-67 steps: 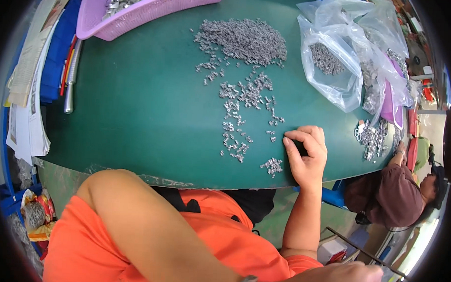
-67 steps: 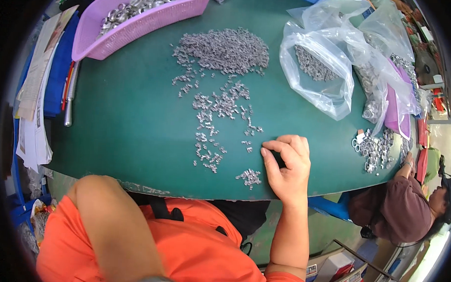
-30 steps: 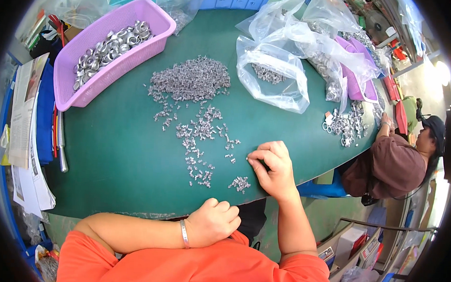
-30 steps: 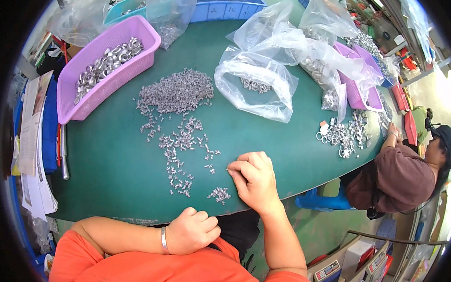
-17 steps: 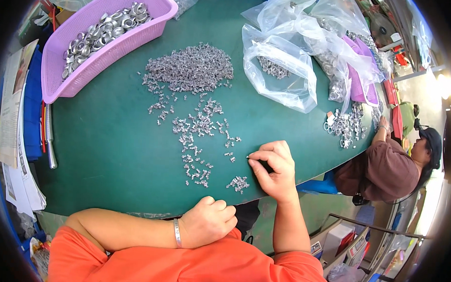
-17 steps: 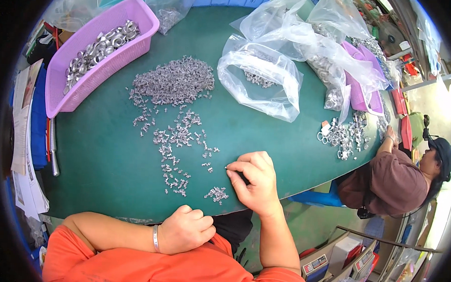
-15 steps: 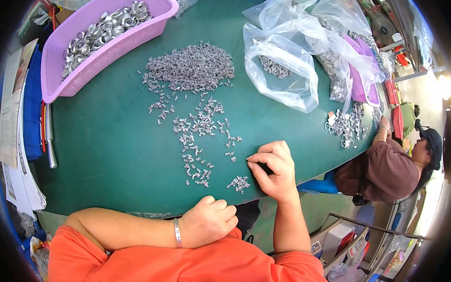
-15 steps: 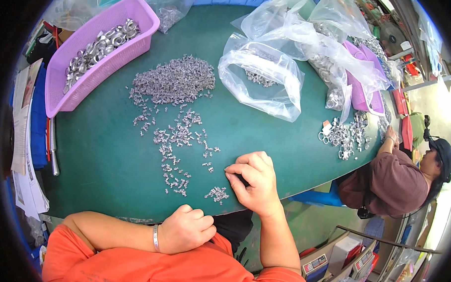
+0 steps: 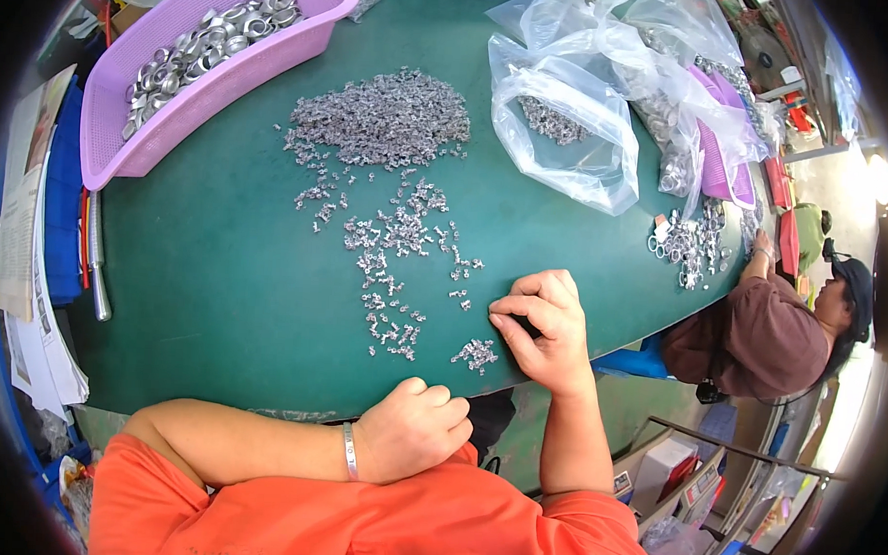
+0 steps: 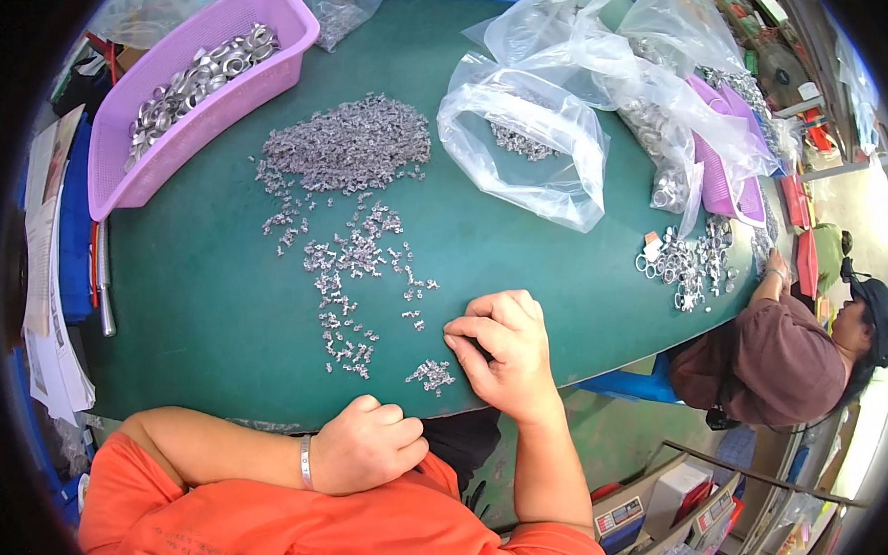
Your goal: The person sets aside a basket of metal rings and sorts small metal components scattered on the table by hand, separating them into a smaller pile.
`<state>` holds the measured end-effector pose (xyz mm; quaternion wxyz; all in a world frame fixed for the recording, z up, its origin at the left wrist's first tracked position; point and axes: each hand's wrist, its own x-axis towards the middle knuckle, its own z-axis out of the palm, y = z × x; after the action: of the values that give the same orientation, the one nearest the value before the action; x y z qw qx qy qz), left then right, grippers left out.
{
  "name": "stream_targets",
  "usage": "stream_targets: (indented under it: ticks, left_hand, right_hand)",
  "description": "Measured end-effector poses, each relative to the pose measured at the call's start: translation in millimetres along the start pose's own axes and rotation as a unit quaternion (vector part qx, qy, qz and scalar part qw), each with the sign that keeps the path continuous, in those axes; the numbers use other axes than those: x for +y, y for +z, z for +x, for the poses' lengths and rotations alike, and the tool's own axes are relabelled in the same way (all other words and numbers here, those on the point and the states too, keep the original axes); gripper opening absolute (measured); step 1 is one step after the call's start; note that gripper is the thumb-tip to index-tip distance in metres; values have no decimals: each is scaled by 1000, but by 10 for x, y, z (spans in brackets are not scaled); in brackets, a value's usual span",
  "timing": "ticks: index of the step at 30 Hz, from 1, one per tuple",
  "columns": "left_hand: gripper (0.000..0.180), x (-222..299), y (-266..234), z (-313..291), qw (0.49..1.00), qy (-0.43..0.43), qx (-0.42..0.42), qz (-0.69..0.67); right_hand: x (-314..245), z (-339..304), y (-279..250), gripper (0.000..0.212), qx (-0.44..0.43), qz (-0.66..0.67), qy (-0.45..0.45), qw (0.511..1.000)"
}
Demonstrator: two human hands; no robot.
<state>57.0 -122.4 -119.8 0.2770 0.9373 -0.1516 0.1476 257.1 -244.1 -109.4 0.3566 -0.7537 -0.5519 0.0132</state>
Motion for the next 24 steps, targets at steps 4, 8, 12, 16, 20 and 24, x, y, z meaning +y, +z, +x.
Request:
stream_targets:
  ticks: [4,8,12,16,20,24]
  left_hand:
    - [8,16,11,-3,1000,4,3,8]
    - [8,18,38,-7,1000,5,8,0]
    - [8,8,34,-22,1000,3,11,2]
    - [8,13,24,-13,1000,7,12,-6]
    - [8,4,60,-28,1000,4,12,4]
    - [7,16,50,-34,1000,8,16,3]
  right_hand:
    - [-23,54,-106,21,-59,92,-34,993]
    - [-105,112,117,20,11,53,1,999]
    - [-102,139,139,19,-4,25,-17,1000]
    - [-85,53,129,18,42,98,50,993]
    - [-118,132,120,21,-15,16,-17,1000]
    - [-125,128,127,21,10,51,-3,999]
